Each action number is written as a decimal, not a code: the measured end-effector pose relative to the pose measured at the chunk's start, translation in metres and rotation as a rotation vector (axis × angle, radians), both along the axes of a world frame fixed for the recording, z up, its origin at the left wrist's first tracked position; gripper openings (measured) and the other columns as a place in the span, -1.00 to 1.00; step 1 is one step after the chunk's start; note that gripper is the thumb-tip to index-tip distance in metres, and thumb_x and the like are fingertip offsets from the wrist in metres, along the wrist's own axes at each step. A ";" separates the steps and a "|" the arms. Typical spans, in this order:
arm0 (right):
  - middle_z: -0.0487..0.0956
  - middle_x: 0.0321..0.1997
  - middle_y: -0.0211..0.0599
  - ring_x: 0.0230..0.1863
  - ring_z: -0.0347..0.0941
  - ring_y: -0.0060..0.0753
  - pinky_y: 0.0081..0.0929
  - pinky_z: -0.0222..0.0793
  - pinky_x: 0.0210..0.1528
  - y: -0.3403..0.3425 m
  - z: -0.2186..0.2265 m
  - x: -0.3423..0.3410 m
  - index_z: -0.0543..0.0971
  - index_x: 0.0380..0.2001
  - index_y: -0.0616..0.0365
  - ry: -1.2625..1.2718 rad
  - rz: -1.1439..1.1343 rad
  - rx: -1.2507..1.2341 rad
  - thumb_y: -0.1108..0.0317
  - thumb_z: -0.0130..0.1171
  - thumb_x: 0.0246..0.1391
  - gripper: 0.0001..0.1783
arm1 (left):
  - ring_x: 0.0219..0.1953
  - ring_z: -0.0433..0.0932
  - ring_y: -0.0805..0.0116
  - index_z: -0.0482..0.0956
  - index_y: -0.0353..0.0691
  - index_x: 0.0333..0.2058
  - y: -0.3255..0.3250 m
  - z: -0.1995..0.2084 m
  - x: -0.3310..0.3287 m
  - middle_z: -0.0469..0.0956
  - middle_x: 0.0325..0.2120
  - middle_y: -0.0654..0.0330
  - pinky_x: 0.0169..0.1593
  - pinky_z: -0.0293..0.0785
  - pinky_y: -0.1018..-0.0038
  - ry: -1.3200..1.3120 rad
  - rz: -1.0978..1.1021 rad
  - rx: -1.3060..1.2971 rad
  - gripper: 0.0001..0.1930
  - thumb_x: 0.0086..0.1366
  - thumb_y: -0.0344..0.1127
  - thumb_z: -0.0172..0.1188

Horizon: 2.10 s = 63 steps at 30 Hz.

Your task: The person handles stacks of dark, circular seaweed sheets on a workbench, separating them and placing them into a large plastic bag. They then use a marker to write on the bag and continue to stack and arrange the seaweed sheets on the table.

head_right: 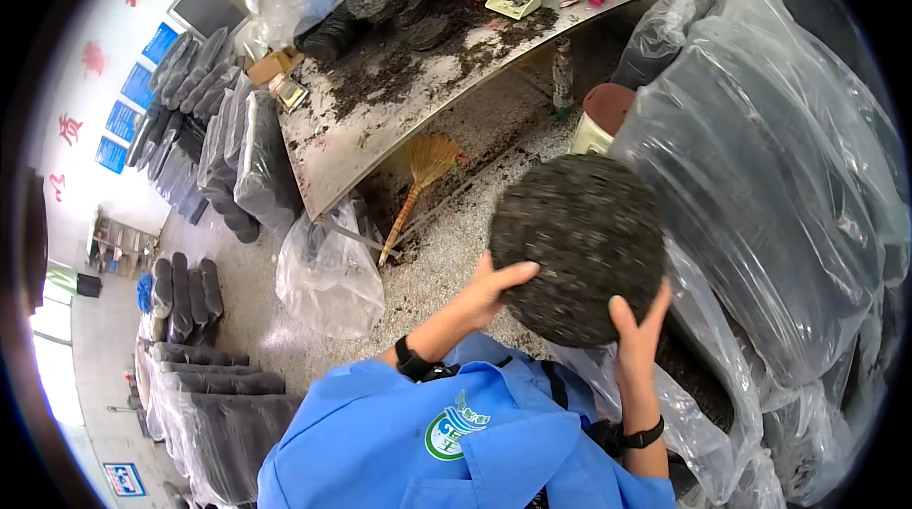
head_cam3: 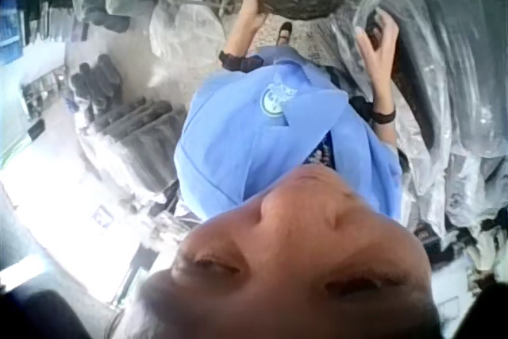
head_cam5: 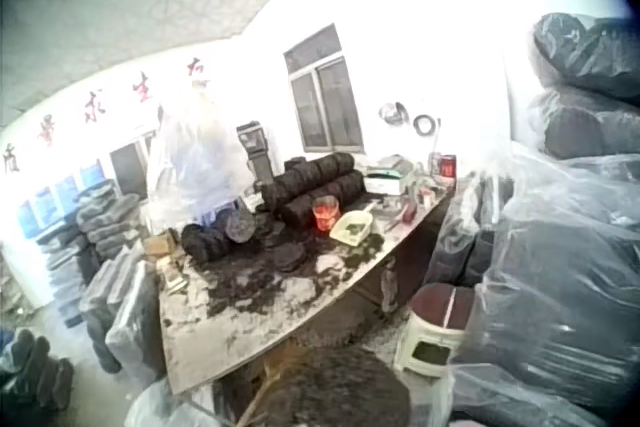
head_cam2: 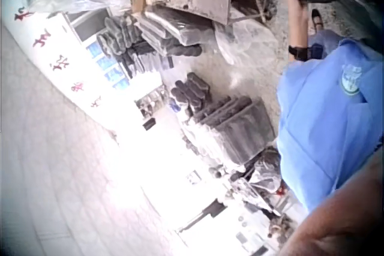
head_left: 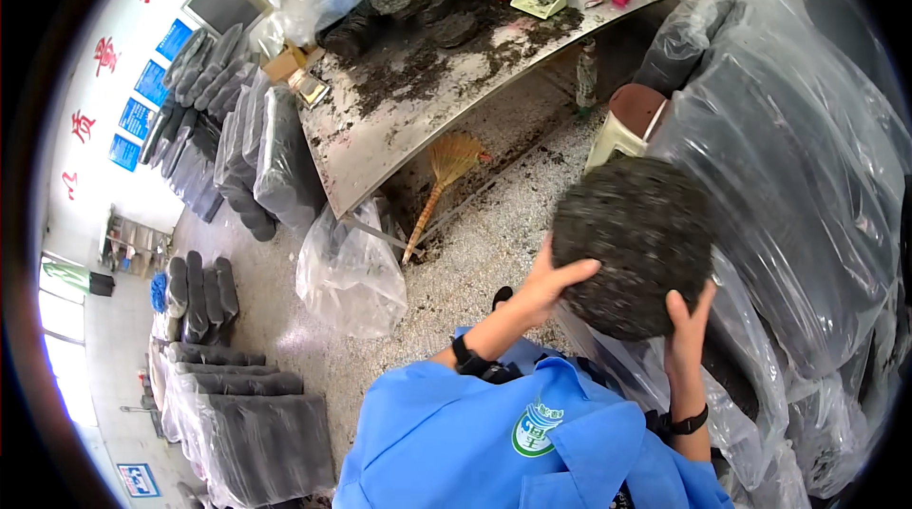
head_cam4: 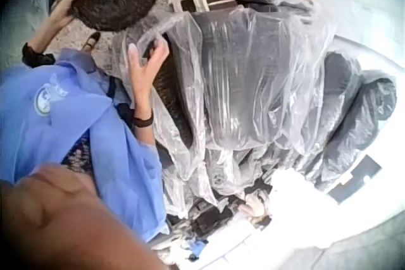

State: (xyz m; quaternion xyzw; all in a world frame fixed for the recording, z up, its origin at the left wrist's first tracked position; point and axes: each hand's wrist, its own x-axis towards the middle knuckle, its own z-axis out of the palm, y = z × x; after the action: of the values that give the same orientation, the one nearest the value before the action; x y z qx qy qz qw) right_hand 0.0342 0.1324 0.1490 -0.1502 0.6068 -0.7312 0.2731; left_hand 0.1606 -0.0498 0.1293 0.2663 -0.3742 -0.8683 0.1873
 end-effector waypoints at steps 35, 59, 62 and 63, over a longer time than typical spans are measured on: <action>0.49 -0.16 -0.13 -0.34 0.48 -0.26 -0.44 0.43 -0.32 -0.293 0.091 0.035 0.54 -0.12 0.15 0.627 0.366 -0.055 0.19 0.23 0.02 -0.62 | 0.11 0.20 -0.19 0.16 -0.07 0.17 -0.539 -0.262 0.112 0.15 0.10 -0.21 0.10 0.18 0.05 -1.025 0.349 -1.347 -0.15 -0.05 0.09 0.31; 0.57 -0.19 -0.08 -0.08 0.48 -0.14 -0.34 0.33 0.02 0.454 -0.193 0.048 0.53 -0.17 0.24 0.397 -0.375 1.146 0.48 -0.08 -0.09 -0.64 | -0.57 0.28 0.58 0.46 -0.34 -0.54 -0.076 -0.160 0.016 0.39 -0.65 0.38 -0.51 0.20 0.49 -0.353 -0.609 -0.994 -0.78 0.24 -0.34 0.12; 0.58 -0.30 -0.30 -0.21 0.44 -0.44 -0.49 0.33 -0.10 0.432 -0.191 0.132 0.55 -0.23 0.30 -0.039 -0.459 0.774 0.54 -0.13 -0.10 -0.65 | -0.60 0.24 0.59 0.43 -0.21 -0.57 -0.072 -0.162 0.061 0.34 -0.64 0.44 -0.53 0.15 0.54 -0.546 -0.256 -0.696 -0.74 0.29 -0.25 0.08; 0.57 -0.34 -0.37 -0.23 0.41 -0.51 -0.54 0.31 -0.13 0.423 -0.188 0.154 0.56 -0.27 0.31 -0.166 -0.616 0.667 0.54 -0.13 -0.09 -0.67 | -0.63 0.16 0.63 0.42 -0.18 -0.58 -0.059 -0.161 0.062 0.30 -0.66 0.48 -0.56 0.08 0.55 -0.546 -0.053 -0.528 -0.72 0.31 -0.23 0.07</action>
State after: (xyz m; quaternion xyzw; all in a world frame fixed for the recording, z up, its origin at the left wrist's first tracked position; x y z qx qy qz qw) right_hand 0.1886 0.5550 -0.0386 0.1921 0.8014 -0.5527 0.1243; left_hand 0.2227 -0.1090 -0.0317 0.4207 -0.6278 -0.6437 0.1201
